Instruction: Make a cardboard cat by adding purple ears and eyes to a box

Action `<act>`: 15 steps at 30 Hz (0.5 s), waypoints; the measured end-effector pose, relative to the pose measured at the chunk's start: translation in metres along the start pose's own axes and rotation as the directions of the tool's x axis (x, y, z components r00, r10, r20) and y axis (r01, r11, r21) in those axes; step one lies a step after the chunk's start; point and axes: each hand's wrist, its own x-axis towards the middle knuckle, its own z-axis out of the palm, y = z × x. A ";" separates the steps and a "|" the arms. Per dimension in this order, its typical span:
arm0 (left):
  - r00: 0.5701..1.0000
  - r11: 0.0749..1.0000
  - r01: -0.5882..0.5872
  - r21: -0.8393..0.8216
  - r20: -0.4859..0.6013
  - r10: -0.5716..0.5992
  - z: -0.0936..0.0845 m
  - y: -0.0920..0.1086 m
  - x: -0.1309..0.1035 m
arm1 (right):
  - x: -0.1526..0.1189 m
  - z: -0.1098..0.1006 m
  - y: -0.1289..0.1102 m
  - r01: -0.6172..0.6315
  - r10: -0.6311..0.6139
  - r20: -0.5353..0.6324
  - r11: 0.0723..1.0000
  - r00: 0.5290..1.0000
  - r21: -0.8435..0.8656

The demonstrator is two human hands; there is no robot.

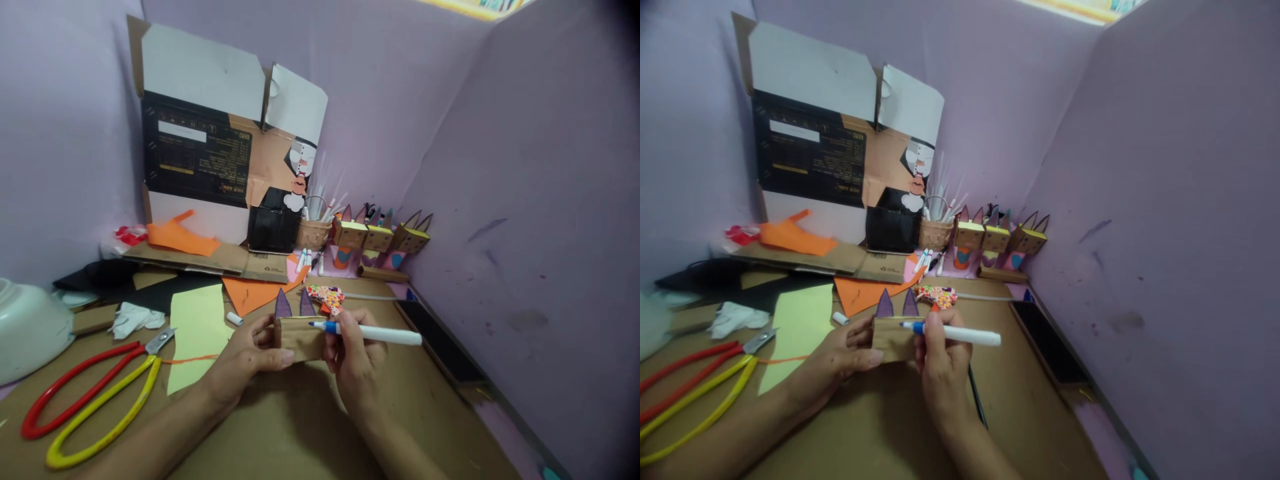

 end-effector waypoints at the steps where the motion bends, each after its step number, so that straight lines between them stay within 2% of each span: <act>1: 1.000 1.000 0.001 0.004 -0.009 -0.001 0.000 0.000 0.000 | 0.001 0.000 -0.001 0.015 -0.013 -0.033 0.999 0.999 0.042; 4: 1.000 1.000 0.003 0.011 -0.023 -0.003 0.000 0.000 0.001 | 0.002 -0.001 -0.004 0.106 -0.097 -0.099 0.991 0.990 0.087; 7: 1.000 1.000 0.002 0.017 -0.023 -0.002 0.001 0.001 0.000 | 0.000 -0.002 -0.004 0.185 -0.182 -0.081 0.982 0.980 0.029; 10: 1.000 1.000 -0.009 0.008 -0.012 0.009 0.001 0.001 0.000 | -0.004 -0.005 0.001 0.251 -0.249 0.036 0.964 0.968 -0.081; 13: 1.000 1.000 -0.023 0.021 -0.004 0.023 0.001 0.001 0.000 | -0.006 -0.008 0.007 0.234 -0.193 0.193 0.948 0.962 -0.218; 15: 0.999 0.998 -0.036 0.042 -0.006 0.036 0.001 0.001 0.001 | -0.007 -0.008 0.009 0.221 -0.153 0.247 0.937 0.957 -0.272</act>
